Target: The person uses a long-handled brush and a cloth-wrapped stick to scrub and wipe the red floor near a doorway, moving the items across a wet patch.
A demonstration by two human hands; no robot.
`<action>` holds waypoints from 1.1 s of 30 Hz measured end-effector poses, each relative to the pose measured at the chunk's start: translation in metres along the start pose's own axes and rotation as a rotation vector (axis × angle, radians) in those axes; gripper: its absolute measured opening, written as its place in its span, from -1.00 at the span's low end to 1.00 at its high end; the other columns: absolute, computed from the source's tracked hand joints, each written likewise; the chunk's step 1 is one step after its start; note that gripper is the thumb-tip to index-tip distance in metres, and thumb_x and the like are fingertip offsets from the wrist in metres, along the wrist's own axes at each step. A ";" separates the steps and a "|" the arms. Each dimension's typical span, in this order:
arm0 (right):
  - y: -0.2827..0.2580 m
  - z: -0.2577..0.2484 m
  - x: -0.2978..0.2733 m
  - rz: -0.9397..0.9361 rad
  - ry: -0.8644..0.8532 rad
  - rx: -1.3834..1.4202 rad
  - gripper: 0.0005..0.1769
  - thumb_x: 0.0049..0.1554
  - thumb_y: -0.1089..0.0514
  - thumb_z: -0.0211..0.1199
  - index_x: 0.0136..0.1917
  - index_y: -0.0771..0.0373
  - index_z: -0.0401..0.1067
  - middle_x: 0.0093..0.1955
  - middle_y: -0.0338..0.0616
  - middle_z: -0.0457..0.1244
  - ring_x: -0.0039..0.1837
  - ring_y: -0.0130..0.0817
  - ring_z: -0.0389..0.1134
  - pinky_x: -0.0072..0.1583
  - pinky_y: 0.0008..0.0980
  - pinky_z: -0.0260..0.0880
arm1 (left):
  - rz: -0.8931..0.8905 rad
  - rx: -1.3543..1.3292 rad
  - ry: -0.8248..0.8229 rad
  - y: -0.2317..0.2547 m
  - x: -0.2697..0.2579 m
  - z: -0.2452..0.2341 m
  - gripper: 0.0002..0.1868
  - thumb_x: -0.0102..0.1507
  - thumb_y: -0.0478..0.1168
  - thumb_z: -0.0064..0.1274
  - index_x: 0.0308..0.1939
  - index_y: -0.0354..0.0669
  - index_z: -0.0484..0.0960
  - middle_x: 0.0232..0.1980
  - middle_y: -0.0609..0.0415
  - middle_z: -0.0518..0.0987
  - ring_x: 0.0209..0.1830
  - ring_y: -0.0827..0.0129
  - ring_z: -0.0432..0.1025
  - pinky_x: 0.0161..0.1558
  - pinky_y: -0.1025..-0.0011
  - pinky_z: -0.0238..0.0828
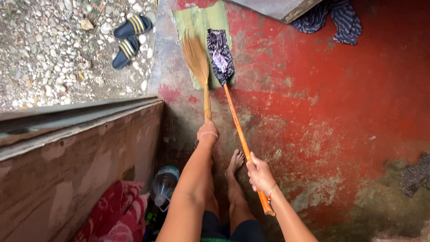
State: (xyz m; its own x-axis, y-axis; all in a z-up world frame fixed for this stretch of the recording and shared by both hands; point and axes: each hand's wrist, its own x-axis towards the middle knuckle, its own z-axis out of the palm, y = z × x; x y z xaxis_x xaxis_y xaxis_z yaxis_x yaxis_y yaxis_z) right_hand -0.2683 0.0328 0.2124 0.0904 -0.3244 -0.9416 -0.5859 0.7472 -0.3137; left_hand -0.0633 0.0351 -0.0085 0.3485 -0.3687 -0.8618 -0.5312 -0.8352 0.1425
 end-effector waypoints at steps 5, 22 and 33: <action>-0.011 0.006 -0.005 -0.036 0.007 -0.007 -0.34 0.26 0.08 -0.01 0.61 -0.05 0.03 -0.43 -0.25 0.06 -0.54 -0.45 0.07 -0.52 -0.35 0.17 | -0.002 0.059 -0.055 -0.016 0.017 -0.009 -0.38 0.40 -0.17 -0.18 0.52 -0.20 0.09 0.30 -0.20 0.53 0.29 0.00 0.47 0.24 0.14 0.43; -0.003 0.014 0.020 -0.150 -0.021 -0.026 -0.60 0.31 0.07 0.01 0.35 0.28 0.31 -0.44 -0.27 0.05 -0.53 -0.49 0.08 -0.52 -0.36 0.16 | 0.047 0.105 0.085 -0.033 0.039 0.030 -0.59 0.50 -0.11 -0.30 0.37 -0.17 0.35 0.23 -0.18 0.62 0.21 0.01 0.54 0.17 0.12 0.50; -0.017 0.007 0.069 -0.311 -0.049 -0.094 -0.57 0.33 0.07 0.02 0.37 0.35 0.34 -0.47 -0.26 0.09 -0.50 -0.47 0.15 -0.50 -0.38 0.22 | 0.001 0.169 -0.053 -0.035 0.015 0.015 -0.26 0.35 -0.14 -0.04 0.57 -0.10 0.04 0.33 -0.04 0.54 0.28 0.12 0.50 0.19 0.16 0.48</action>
State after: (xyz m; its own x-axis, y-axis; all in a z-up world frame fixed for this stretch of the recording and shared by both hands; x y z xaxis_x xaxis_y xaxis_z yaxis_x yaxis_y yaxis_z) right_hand -0.2461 0.0016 0.1516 0.3142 -0.4988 -0.8077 -0.5957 0.5589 -0.5769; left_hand -0.0511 0.0652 -0.0343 0.3096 -0.3437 -0.8866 -0.6551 -0.7529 0.0631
